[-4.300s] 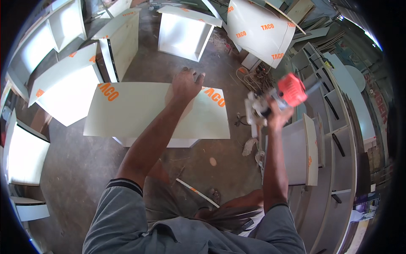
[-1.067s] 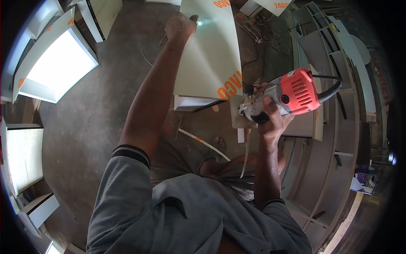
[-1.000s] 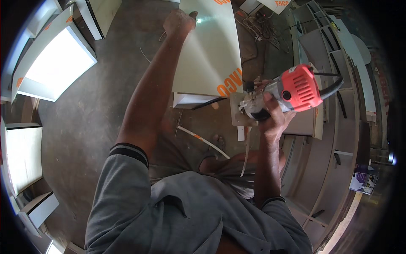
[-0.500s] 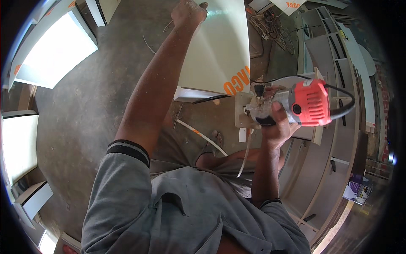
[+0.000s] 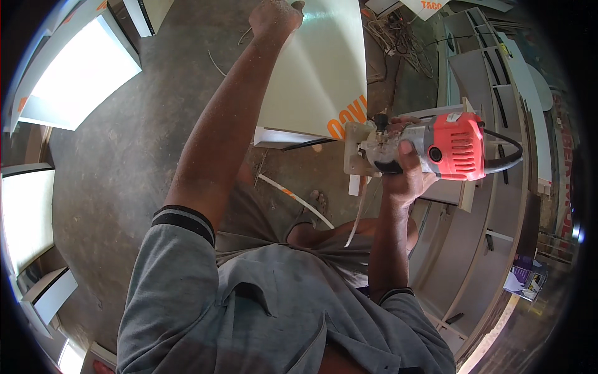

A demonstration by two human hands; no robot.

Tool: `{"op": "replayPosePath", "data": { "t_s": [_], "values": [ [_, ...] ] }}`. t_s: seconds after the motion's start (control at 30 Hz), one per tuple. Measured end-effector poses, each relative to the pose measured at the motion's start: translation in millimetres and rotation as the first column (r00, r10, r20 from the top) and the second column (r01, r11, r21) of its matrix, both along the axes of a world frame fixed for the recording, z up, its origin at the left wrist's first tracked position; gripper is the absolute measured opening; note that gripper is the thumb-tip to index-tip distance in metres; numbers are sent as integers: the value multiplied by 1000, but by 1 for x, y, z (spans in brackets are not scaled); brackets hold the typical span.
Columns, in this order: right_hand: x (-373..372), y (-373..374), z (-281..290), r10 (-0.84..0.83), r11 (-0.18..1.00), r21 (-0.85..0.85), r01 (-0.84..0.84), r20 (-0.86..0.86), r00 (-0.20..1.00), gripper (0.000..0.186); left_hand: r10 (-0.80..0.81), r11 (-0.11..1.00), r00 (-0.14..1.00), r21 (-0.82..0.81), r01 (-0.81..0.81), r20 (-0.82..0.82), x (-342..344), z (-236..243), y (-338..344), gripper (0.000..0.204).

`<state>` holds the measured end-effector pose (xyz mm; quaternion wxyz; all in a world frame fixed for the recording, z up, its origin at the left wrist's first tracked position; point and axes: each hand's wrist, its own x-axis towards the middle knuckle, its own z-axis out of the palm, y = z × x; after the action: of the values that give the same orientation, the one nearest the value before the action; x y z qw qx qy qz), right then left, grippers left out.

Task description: The person trims the edges of multiple wooden drawer boxes and panels using a handheld router, picking up and setting down different pieces on the workshop floor.

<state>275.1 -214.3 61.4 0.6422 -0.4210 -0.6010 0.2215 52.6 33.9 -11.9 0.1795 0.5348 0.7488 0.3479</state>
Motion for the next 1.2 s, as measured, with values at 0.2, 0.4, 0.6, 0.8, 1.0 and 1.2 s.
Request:
{"op": "replayPosePath", "data": {
  "t_s": [0.2, 0.4, 0.6, 0.8, 1.0, 1.2],
  "values": [
    [2, 9, -3, 7, 1000, 8, -7, -48, 999, 47, -1, 1000, 1000, 2, 1, -8, 1, 3, -4, 69],
    [1, 14, -4, -3, 1000, 18, 5, -61, 998, 48, 27, 1000, 999, 10, -27, 45, 0, 10, -12, 68],
    [0, 20, -5, -5, 999, 44, 8, -69, 998, 48, -18, 1000, 997, -8, 19, 71, -3, 14, -12, 64],
    [0, 30, -3, -19, 998, 51, 22, -57, 998, 45, 45, 988, 997, 141, -54, 70, 3, 2, -12, 61],
    [0, 58, -3, -99, 993, 66, 97, 29, 995, 43, 4, 999, 998, 50, -8, 70, 1, 6, -7, 63],
    [-3, 84, 1, -102, 993, 60, 99, 54, 993, 39, -33, 999, 999, 9, 33, 40, -3, 13, -9, 66]
  ]
}}
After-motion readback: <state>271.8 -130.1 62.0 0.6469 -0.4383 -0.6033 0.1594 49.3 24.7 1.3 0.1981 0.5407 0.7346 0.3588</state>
